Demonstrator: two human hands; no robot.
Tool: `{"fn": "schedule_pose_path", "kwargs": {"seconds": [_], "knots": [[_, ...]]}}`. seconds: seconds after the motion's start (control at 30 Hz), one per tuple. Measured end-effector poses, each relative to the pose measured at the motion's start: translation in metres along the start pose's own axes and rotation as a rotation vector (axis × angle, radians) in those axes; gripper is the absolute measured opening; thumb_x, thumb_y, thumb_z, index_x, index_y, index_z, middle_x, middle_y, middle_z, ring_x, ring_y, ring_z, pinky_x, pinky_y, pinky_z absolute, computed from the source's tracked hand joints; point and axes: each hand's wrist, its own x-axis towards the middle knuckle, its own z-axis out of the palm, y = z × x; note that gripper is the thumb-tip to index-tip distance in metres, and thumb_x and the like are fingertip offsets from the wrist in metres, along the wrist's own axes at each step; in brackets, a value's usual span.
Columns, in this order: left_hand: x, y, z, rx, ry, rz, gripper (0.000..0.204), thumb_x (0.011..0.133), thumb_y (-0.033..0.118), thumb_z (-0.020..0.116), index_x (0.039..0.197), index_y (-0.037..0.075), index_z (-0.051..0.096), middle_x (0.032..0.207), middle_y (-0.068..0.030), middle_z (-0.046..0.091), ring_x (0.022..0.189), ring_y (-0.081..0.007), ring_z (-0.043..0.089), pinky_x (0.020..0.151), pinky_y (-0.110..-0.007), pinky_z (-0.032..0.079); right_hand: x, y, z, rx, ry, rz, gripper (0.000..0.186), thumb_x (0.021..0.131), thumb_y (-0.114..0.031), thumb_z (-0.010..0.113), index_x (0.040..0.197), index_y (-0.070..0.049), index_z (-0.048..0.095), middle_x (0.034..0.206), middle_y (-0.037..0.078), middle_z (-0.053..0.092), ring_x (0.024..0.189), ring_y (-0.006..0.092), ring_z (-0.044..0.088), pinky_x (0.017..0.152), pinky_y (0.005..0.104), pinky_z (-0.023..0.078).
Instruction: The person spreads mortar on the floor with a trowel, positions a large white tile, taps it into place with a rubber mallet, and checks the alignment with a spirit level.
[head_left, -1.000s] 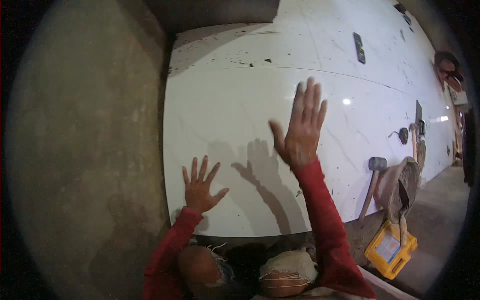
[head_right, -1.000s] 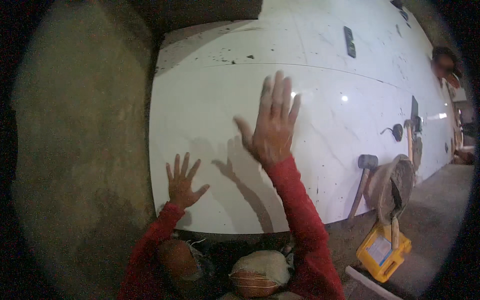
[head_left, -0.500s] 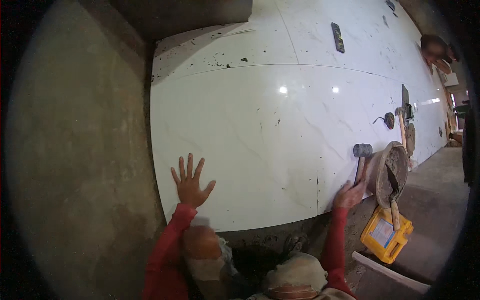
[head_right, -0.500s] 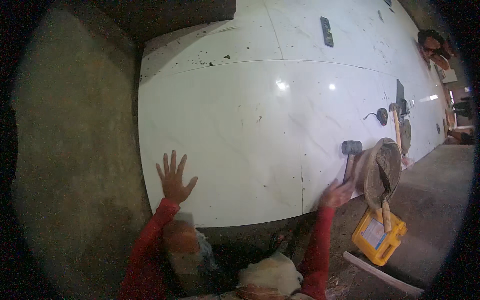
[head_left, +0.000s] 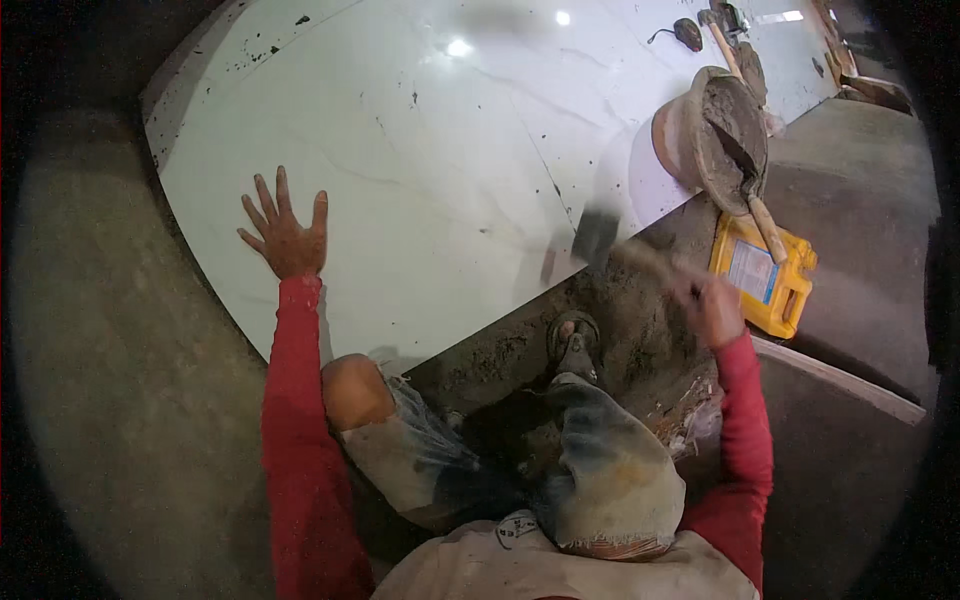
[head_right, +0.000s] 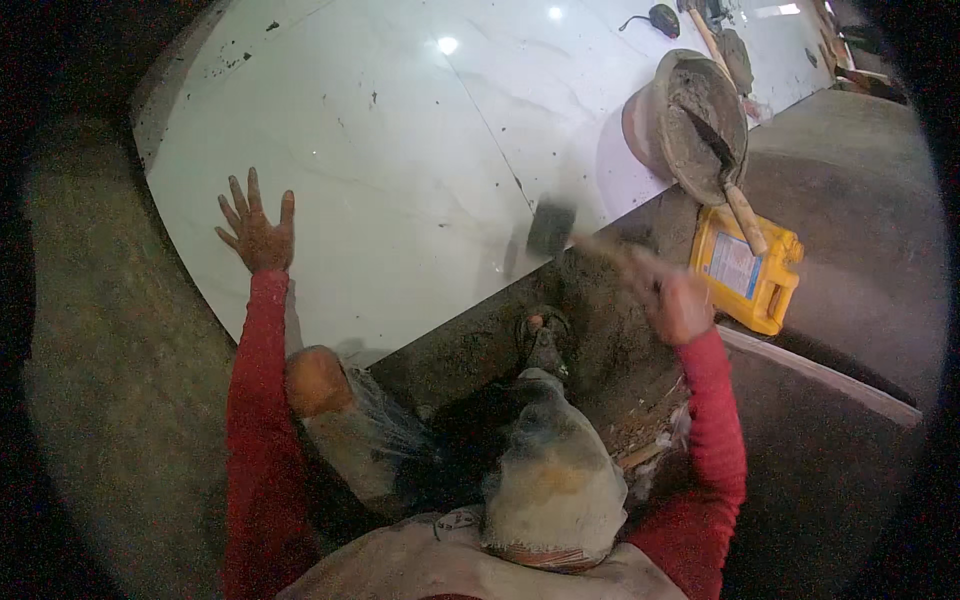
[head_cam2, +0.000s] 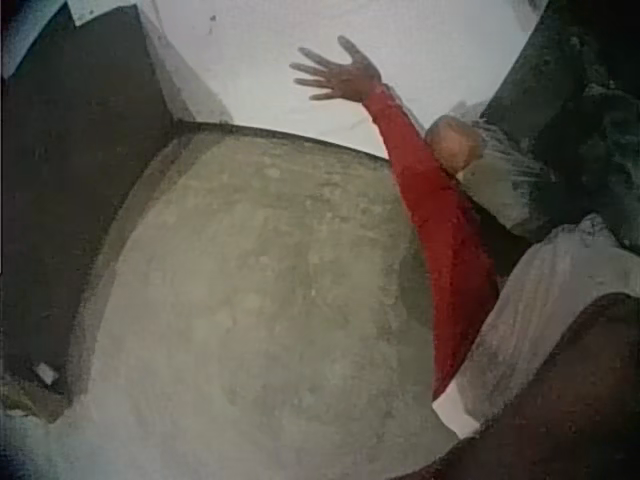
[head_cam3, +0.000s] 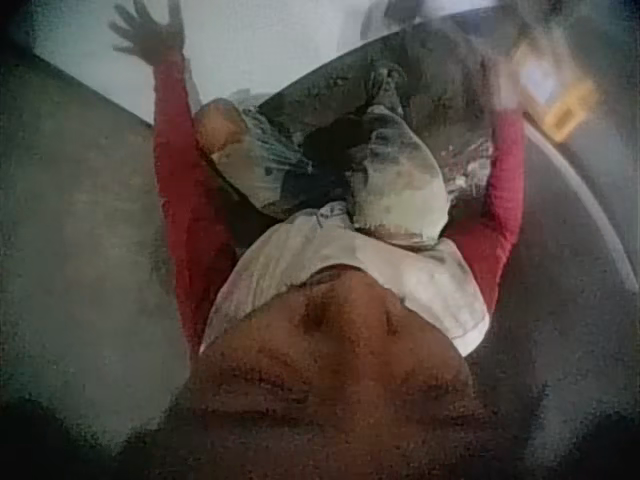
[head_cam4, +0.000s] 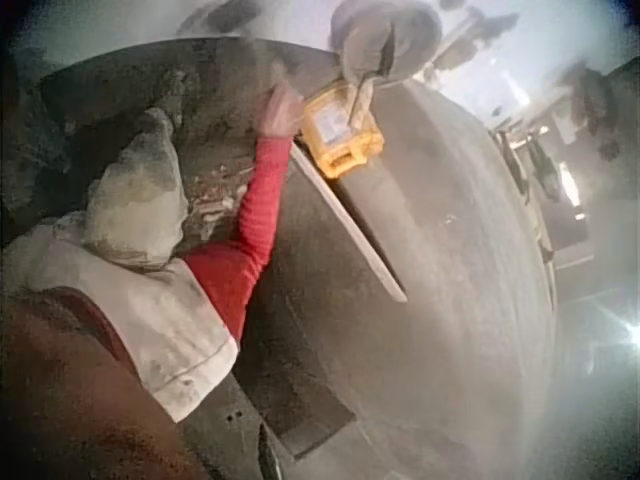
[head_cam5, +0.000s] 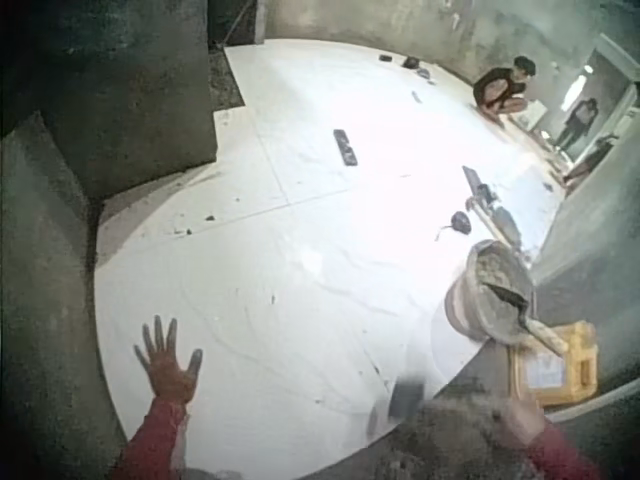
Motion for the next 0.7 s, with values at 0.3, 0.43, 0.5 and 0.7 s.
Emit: {"fn": "schedule_pose_path", "kwargs": {"seconds": [0.3,0.43,0.5,0.7], "knots": [[0.003,0.004,-0.002,0.009,-0.001,-0.008,0.078,0.090,0.068,0.051,0.156,0.033,0.026,0.165,-0.0054,0.016,0.151,-0.0368,0.010,0.115,-0.070,0.011,-0.003,-0.027,0.056,-0.741,0.122,-0.425,0.035,0.085,-0.034,0.067,0.117,-0.021,0.062,0.075,0.007,0.069,0.073,0.0262,0.071,0.058,0.0425,0.051],[-0.001,-0.012,0.004,0.032,0.014,-0.012,0.082,0.087,0.069,0.054,0.155,0.031,0.028,0.164,-0.0052,0.017,0.151,-0.0365,0.009,0.114,-0.072,0.007,-0.009,-0.069,-0.019,-0.276,-0.352,-0.172,0.036,0.087,-0.032,0.067,0.116,-0.014,0.058,0.082,0.015,0.068,0.074,0.0383,0.067,0.062,0.0466,0.052],[0.002,-0.010,0.004,-0.008,-0.014,-0.016,0.083,0.087,0.068,0.055,0.155,0.031,0.028,0.164,-0.0048,0.017,0.151,-0.0370,0.009,0.114,-0.071,0.007,0.002,-0.089,-0.041,-0.103,-0.268,-0.289,0.033,0.088,-0.031,0.066,0.113,-0.011,0.058,0.083,0.017,0.067,0.074,0.0404,0.066,0.062,0.0472,0.052],[0.009,-0.007,-0.011,-0.039,-0.052,-0.041,0.082,0.087,0.065,0.058,0.155,0.032,0.027,0.165,-0.0048,0.015,0.151,-0.0371,0.006,0.115,-0.071,0.005,0.058,-0.158,0.042,0.639,0.201,-0.238,0.035,0.093,-0.026,0.064,0.117,-0.004,0.054,0.084,0.020,0.067,0.075,0.0430,0.067,0.065,0.0510,0.053]]}}
